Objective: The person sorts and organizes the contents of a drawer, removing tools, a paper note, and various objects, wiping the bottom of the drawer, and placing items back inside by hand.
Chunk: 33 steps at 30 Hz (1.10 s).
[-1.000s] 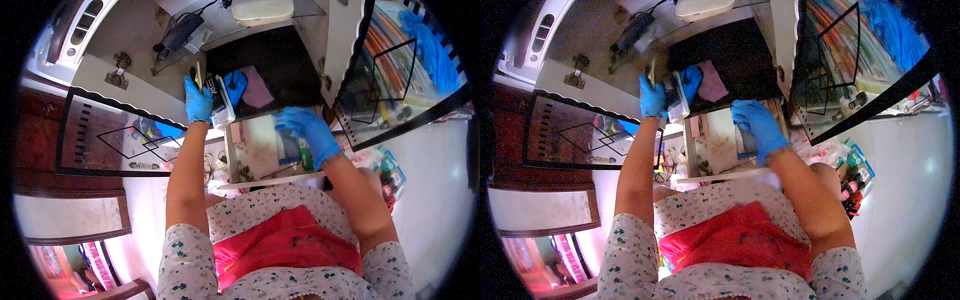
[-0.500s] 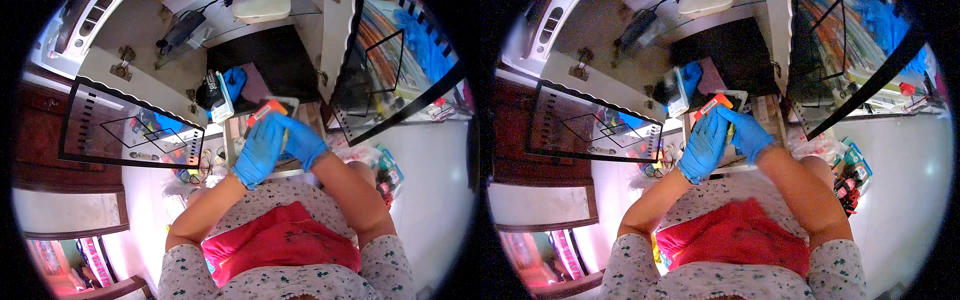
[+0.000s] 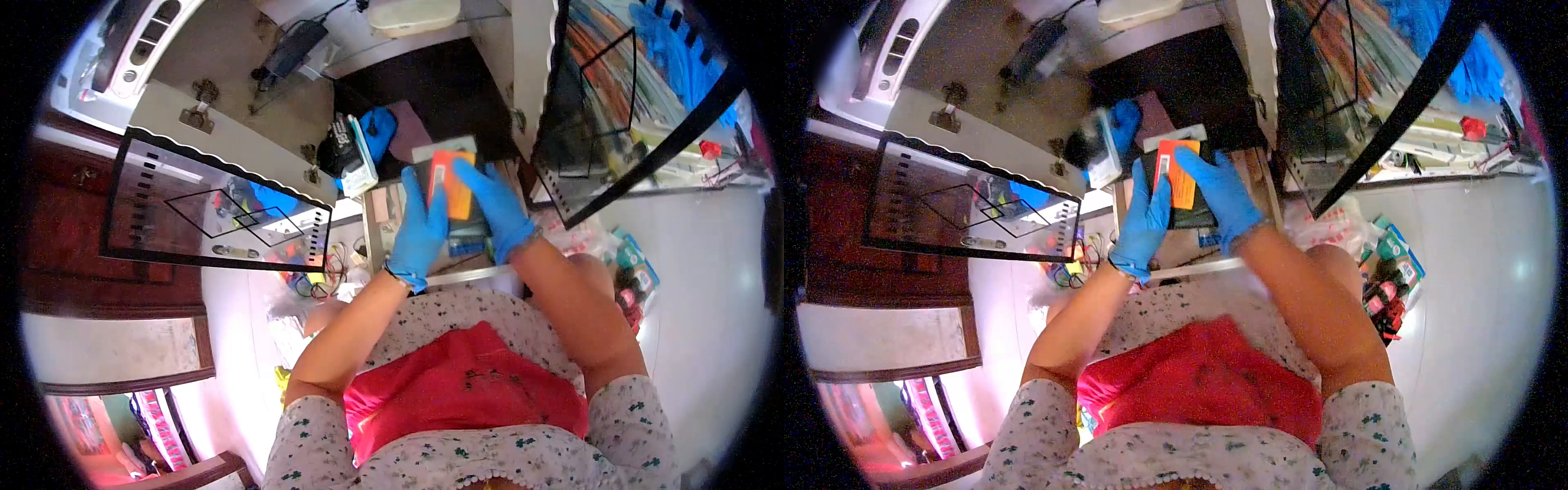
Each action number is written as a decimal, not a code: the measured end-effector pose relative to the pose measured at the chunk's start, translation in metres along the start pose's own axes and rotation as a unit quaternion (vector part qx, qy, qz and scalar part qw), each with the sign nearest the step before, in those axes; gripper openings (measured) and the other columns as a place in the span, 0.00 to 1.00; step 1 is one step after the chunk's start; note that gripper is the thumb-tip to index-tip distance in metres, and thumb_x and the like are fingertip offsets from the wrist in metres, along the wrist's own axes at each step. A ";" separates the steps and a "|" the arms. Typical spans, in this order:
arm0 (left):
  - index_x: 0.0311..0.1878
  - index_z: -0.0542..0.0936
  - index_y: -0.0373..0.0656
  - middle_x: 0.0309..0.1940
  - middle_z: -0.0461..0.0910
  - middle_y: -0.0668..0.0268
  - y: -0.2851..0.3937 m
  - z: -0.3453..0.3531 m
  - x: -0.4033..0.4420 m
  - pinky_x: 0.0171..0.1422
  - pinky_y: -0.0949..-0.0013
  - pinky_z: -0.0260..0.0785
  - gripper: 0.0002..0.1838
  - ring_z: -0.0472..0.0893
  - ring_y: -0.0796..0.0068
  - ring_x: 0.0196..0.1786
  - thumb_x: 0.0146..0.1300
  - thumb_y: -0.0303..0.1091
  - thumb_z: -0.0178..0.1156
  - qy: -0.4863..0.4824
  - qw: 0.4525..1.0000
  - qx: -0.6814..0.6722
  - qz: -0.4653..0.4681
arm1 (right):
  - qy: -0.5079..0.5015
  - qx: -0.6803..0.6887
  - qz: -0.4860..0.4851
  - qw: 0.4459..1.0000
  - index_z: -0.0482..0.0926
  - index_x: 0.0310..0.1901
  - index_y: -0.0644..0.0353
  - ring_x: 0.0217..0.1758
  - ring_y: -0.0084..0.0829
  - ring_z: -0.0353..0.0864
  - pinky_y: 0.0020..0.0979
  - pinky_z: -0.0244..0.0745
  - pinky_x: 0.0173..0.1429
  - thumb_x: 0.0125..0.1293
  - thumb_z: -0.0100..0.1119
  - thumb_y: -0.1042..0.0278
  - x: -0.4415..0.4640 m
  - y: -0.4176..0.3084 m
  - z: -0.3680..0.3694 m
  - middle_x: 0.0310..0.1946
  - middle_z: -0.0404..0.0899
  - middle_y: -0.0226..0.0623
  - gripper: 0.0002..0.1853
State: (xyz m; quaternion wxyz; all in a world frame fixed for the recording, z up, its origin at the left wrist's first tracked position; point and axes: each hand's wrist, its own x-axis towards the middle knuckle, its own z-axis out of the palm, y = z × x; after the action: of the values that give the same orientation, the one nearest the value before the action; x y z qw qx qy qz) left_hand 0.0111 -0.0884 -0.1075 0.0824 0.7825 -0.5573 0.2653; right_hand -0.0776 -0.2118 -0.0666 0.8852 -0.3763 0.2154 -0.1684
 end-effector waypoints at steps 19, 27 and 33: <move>0.65 0.54 0.38 0.59 0.63 0.62 -0.004 -0.069 0.041 0.63 0.75 0.53 0.26 0.62 0.78 0.59 0.63 0.24 0.45 -0.045 0.606 -0.759 -0.233 | -0.101 0.144 0.095 0.980 0.71 0.52 0.53 0.40 0.29 0.80 0.33 0.77 0.43 0.57 0.49 0.40 -0.007 -0.020 -0.001 0.42 0.77 0.38 0.28; 0.63 0.57 0.37 0.55 0.67 0.62 0.001 -0.072 0.041 0.56 0.77 0.62 0.28 0.69 0.79 0.53 0.59 0.21 0.51 -0.074 0.607 -0.722 -0.322 | -0.089 0.128 0.095 0.983 0.72 0.51 0.55 0.40 0.30 0.80 0.33 0.77 0.43 0.55 0.53 0.42 -0.004 -0.014 -0.003 0.42 0.78 0.38 0.28; 0.62 0.57 0.38 0.51 0.70 0.63 -0.006 -0.061 0.036 0.54 0.78 0.64 0.28 0.71 0.79 0.50 0.59 0.25 0.54 -0.065 0.576 -0.754 -0.308 | -0.048 0.073 0.070 0.994 0.72 0.49 0.56 0.40 0.28 0.79 0.30 0.76 0.44 0.56 0.55 0.47 -0.005 -0.016 -0.001 0.41 0.78 0.36 0.25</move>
State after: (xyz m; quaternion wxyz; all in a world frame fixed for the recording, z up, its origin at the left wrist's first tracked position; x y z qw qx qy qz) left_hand 0.0053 -0.0899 -0.0369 0.6832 0.5774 -0.2860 -0.3435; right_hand -0.0849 -0.2203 -0.0541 0.9292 -0.3025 0.1856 -0.1035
